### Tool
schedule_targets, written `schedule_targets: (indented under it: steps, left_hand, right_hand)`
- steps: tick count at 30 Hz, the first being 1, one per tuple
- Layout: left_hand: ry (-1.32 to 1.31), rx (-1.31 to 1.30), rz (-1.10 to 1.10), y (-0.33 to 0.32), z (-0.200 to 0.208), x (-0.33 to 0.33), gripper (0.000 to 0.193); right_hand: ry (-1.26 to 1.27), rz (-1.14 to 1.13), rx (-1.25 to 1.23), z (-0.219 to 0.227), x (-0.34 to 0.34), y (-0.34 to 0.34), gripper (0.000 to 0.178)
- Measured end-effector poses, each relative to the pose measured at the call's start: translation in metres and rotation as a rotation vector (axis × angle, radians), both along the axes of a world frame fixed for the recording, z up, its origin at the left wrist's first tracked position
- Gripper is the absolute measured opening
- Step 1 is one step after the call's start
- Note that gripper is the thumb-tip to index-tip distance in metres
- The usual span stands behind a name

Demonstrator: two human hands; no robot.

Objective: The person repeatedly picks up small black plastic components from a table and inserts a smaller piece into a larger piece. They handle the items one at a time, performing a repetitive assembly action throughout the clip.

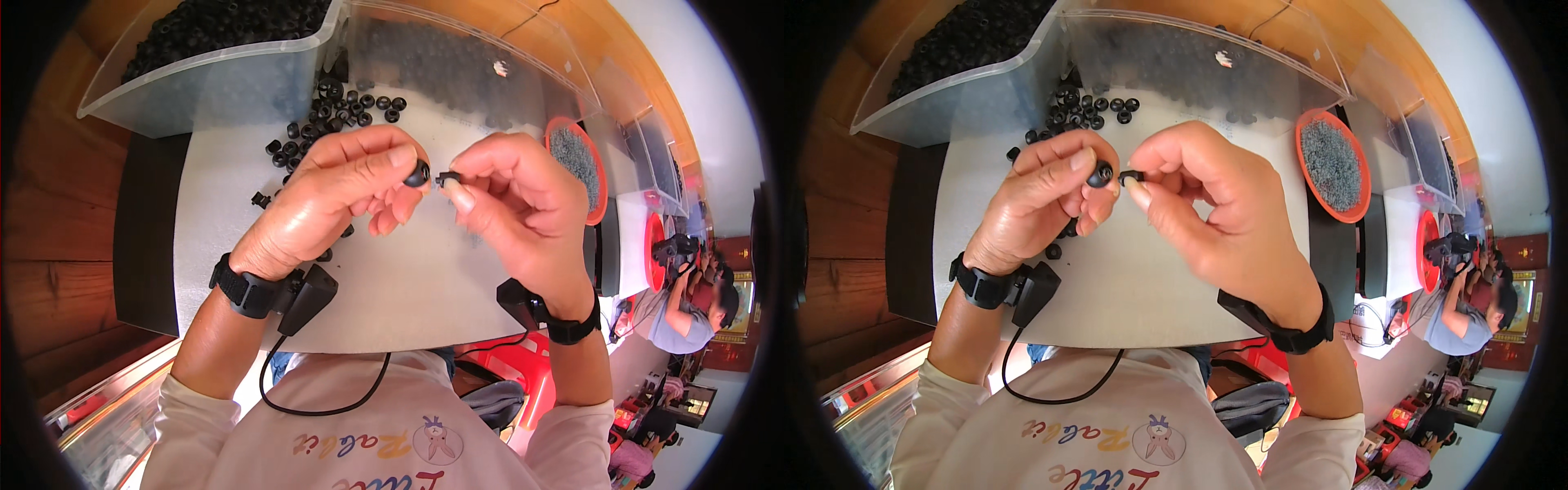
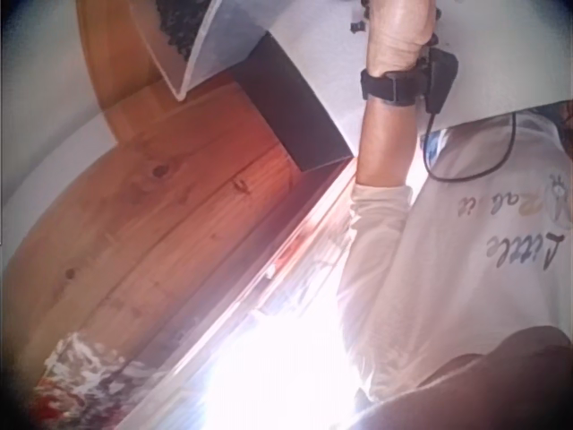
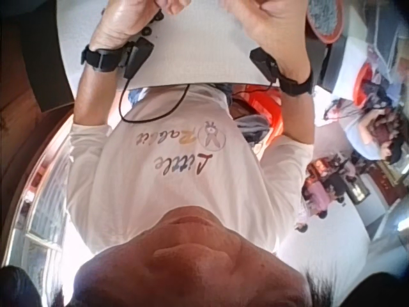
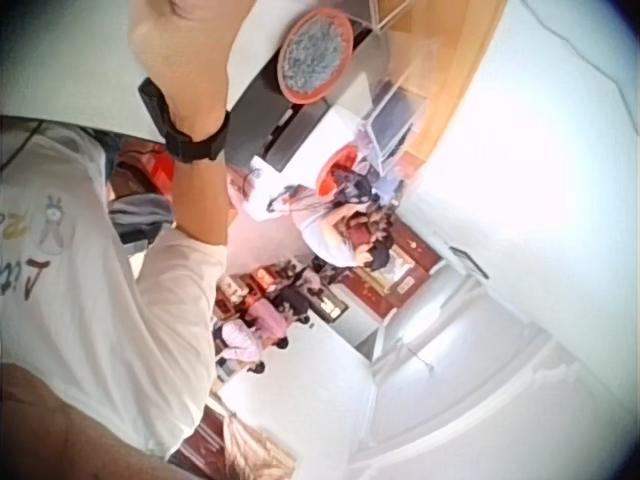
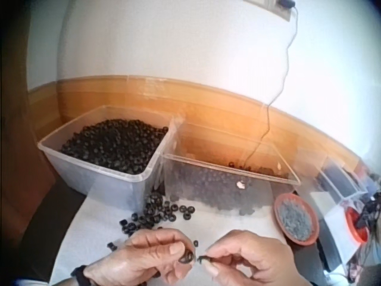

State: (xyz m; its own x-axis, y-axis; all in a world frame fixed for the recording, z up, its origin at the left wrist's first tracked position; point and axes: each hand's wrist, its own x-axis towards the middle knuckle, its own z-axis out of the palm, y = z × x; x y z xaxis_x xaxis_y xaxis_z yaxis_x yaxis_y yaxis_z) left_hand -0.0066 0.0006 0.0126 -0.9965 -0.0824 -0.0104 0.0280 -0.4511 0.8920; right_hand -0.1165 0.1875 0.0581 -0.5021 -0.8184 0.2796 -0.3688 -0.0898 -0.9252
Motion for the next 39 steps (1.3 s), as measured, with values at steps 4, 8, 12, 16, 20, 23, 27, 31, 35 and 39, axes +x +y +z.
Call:
schedule_targets:
  steps: [4, 8, 12, 16, 20, 23, 27, 31, 35, 39]
  left_hand:
    - [0.016, -0.050, -0.038, -0.003, 0.003, 0.001, 0.035]
    - [0.038, -0.042, -0.037, -0.003, 0.002, 0.002, 0.034]
    - [0.047, -0.053, -0.030, -0.003, 0.001, 0.002, 0.034]
    - [0.045, -0.098, -0.007, -0.003, 0.000, 0.003, 0.034]
    - [0.062, -0.108, 0.003, -0.002, -0.003, 0.002, 0.035]
    - [0.061, -0.139, 0.007, -0.002, -0.003, 0.002, 0.037]
    - [0.085, -0.175, 0.008, -0.002, -0.004, 0.003, 0.040]
    - [0.088, -0.233, 0.010, -0.002, -0.002, 0.006, 0.043]
    - [0.108, -0.303, 0.016, -0.002, -0.002, 0.007, 0.046]
    - [0.105, -0.310, 0.009, -0.002, 0.000, 0.007, 0.046]
  right_hand:
    - [0.157, -0.001, 0.015, 0.003, 0.000, -0.001, 0.014]
    - [0.242, 0.012, -0.031, 0.004, 0.002, -0.004, 0.017]
    - [0.323, 0.014, -0.035, 0.003, 0.002, -0.005, 0.019]
    - [0.362, -0.022, -0.010, 0.002, 0.005, -0.005, 0.019]
    - [0.444, -0.068, -0.044, -0.001, 0.008, -0.006, 0.020]
    - [0.453, -0.083, -0.038, -0.001, 0.009, -0.006, 0.020]
    - [0.570, -0.101, -0.024, -0.004, 0.013, -0.005, 0.021]
    - [0.713, -0.092, -0.052, -0.003, 0.012, -0.006, 0.022]
    - [0.694, -0.103, -0.021, -0.002, 0.020, -0.005, 0.024]
    - [0.716, -0.119, -0.036, -0.004, 0.021, -0.005, 0.024]
